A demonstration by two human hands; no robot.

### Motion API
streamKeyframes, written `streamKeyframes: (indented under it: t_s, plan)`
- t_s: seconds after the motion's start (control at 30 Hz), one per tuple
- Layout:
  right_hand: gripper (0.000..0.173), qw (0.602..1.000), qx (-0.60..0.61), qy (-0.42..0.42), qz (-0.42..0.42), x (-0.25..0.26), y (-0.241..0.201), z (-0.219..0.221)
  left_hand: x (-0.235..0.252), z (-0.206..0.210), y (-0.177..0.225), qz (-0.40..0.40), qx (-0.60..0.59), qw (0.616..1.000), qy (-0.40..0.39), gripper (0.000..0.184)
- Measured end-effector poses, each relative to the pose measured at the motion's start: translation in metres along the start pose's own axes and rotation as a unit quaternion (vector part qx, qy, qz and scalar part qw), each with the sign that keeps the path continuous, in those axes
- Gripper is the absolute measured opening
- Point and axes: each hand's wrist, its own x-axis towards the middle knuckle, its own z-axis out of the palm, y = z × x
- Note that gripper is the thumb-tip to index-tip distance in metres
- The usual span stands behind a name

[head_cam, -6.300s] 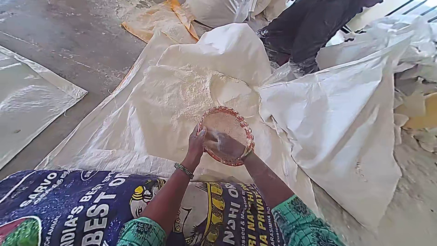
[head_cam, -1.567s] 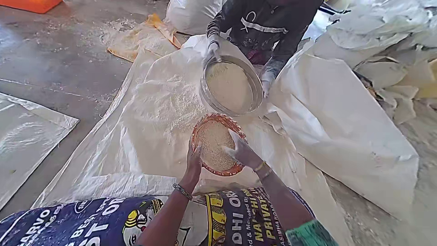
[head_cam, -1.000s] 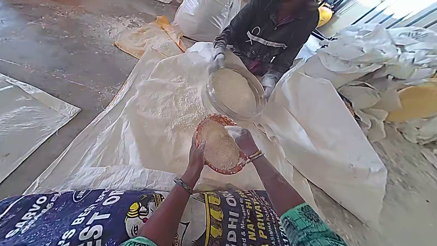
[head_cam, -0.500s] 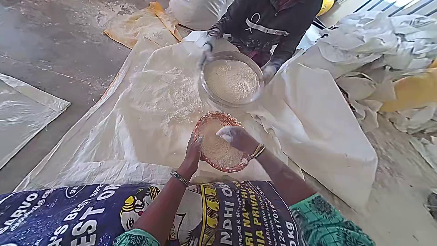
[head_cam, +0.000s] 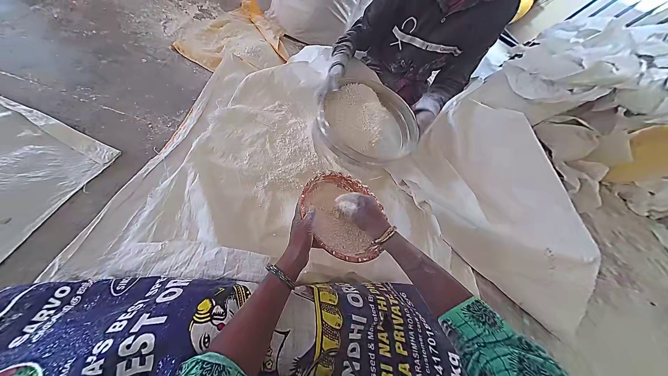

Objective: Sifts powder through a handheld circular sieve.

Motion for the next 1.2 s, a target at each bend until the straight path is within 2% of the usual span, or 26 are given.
streamKeyframes:
  t_s: [0.03,0.07,0.13,0.2,0.27,0.33,0.4,0.43,0.5,0.53,0.57,0.6,0.67,0.77,0.83,0.9,0.97,1.03,1.13,1.2]
  plan:
    - [0.033,0.999,0.013,0.036,0.007,0.002,0.006,-0.002,0.0,0.001,0.002,0.003,0.0,1.0,-0.005,0.055]
    - [0.039,0.999,0.022,0.038,0.019,0.003,0.009,-0.002,0.0,0.002,0.002,0.009,0.004,1.0,-0.011,0.055]
    - [0.057,0.998,0.05,-0.028,0.031,0.008,0.01,0.004,0.002,0.005,0.0,0.015,0.008,0.999,-0.032,0.057]
    - [0.064,0.99,0.1,-0.099,-0.009,0.005,0.0,0.022,0.003,0.005,-0.004,0.03,0.015,0.998,-0.049,0.058]
    - [0.058,0.98,0.089,-0.161,-0.072,-0.005,-0.011,0.034,0.003,-0.002,-0.004,0.049,0.026,0.997,-0.053,0.056]
    - [0.047,0.971,0.018,-0.203,-0.121,-0.021,-0.019,0.027,0.001,-0.006,-0.003,0.055,0.03,0.997,-0.042,0.055]
    - [0.038,0.972,-0.041,-0.183,-0.145,-0.029,-0.007,0.016,0.001,-0.005,-0.003,0.051,0.029,0.998,-0.034,0.055]
    - [0.034,0.981,-0.036,-0.133,-0.133,-0.03,0.005,0.012,0.001,-0.003,-0.003,0.049,0.033,0.997,-0.039,0.056]
    - [0.028,0.997,0.002,0.01,-0.079,-0.027,0.028,0.004,0.001,0.001,-0.002,0.046,0.044,0.997,-0.048,0.057]
    - [0.029,0.998,0.012,0.052,-0.045,-0.021,0.034,-0.001,0.001,0.003,-0.002,0.044,0.042,0.997,-0.049,0.057]
    - [0.033,0.998,0.024,0.058,-0.008,-0.015,0.033,-0.008,0.001,0.004,-0.002,0.041,0.038,0.997,-0.051,0.056]
    - [0.039,0.999,0.032,0.036,0.026,-0.007,0.029,-0.013,-0.001,0.004,-0.002,0.036,0.033,0.997,-0.055,0.056]
    - [0.048,0.996,0.075,-0.02,0.042,0.012,0.017,-0.005,-0.001,0.002,-0.004,0.02,0.026,0.997,-0.066,0.058]
    - [0.05,0.979,0.165,-0.12,-0.013,0.009,-0.018,0.023,0.005,-0.004,-0.006,0.005,0.017,0.997,-0.081,0.06]
    - [0.044,0.969,0.137,-0.198,-0.063,-0.005,-0.025,0.033,0.005,-0.007,-0.005,-0.008,0.008,0.998,-0.063,0.059]
    - [0.039,0.965,0.059,-0.233,-0.104,-0.019,-0.016,0.026,0.004,-0.007,-0.004,-0.018,0.014,0.998,-0.059,0.058]
    - [0.032,0.965,-0.021,-0.232,-0.117,-0.031,-0.003,0.009,0.004,-0.003,-0.006,-0.019,0.037,0.996,-0.078,0.057]
    - [0.032,0.969,-0.095,-0.21,-0.091,-0.035,0.008,-0.005,0.007,0.002,-0.006,-0.021,0.053,0.994,-0.091,0.058]
    - [0.036,0.988,-0.072,-0.11,-0.081,-0.021,0.021,-0.019,0.004,0.001,-0.005,-0.018,0.062,0.994,-0.092,0.057]
    - [0.04,0.983,-0.107,-0.13,-0.072,-0.002,0.019,-0.026,0.003,-0.003,-0.005,-0.016,0.06,0.994,-0.085,0.058]
